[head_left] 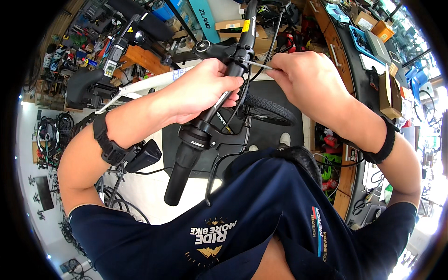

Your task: The person uses an allen key to loosen and tighten bolts on a bicycle's handlebar stem to adjust its position.

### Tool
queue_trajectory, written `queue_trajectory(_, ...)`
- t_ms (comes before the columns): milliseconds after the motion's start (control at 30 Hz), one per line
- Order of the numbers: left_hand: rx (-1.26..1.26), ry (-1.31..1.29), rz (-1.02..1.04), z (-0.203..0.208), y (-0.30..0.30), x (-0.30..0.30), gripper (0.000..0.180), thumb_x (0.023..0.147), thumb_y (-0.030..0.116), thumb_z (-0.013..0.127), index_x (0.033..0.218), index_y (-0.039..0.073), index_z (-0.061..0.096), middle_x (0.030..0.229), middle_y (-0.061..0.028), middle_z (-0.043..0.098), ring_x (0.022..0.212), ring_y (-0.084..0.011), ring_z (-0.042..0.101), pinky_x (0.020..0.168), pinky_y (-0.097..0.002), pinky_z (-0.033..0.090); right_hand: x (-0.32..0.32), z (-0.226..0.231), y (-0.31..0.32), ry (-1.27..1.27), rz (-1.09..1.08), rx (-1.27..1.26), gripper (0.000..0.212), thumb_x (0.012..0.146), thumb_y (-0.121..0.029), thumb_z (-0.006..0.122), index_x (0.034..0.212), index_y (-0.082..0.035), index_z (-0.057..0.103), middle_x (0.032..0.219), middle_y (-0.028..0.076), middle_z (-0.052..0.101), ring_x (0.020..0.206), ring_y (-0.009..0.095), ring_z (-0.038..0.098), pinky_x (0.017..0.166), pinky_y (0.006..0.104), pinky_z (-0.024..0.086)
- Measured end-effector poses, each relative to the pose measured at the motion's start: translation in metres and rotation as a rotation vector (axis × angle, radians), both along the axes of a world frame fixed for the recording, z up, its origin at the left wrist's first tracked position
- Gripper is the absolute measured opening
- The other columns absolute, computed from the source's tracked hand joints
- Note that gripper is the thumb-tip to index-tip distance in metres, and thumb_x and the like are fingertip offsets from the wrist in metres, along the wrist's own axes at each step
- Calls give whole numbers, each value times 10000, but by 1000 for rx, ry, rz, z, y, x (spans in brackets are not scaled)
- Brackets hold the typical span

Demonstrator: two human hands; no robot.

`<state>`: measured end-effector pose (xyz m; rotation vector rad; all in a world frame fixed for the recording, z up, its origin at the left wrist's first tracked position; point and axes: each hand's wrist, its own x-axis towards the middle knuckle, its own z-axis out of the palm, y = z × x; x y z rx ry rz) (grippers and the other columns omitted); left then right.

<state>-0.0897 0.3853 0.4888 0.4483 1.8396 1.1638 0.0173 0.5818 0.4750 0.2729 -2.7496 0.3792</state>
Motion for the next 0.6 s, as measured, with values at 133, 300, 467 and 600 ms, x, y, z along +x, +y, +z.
queue_trajectory(133,8,-23,-19,-2,1,-2,178,972,142,586,1026,-18,530,931,-56,590,824,-99,601,755,-239,551,0,3,-1,-44,-21,-43,167,901,-190,625,849,-32,637,669,188,632,664,364,658,615,428,534)
queue_trajectory(300,2,-29,6,-2,0,-1,175,969,134,586,1029,-19,528,930,-53,589,824,-98,602,763,-243,556,-12,16,3,-378,-66,-430,220,923,-211,610,826,-14,612,629,148,598,623,299,637,606,382,492)
queue_trajectory(467,18,-34,19,-2,-2,-1,181,972,144,583,1035,-18,531,925,-55,594,817,-101,608,765,-251,560,-17,26,5,-860,-167,-1027,304,921,-250,662,771,-11,550,672,-23,438,576,100,417,524,282,397)
queue_trajectory(600,26,-43,-9,0,-1,-2,188,974,150,581,1037,-21,534,920,-58,597,810,-103,610,765,-253,560,-20,34,2,-917,-215,-1110,278,912,-202,683,741,-15,571,695,6,503,570,106,464,523,228,431)
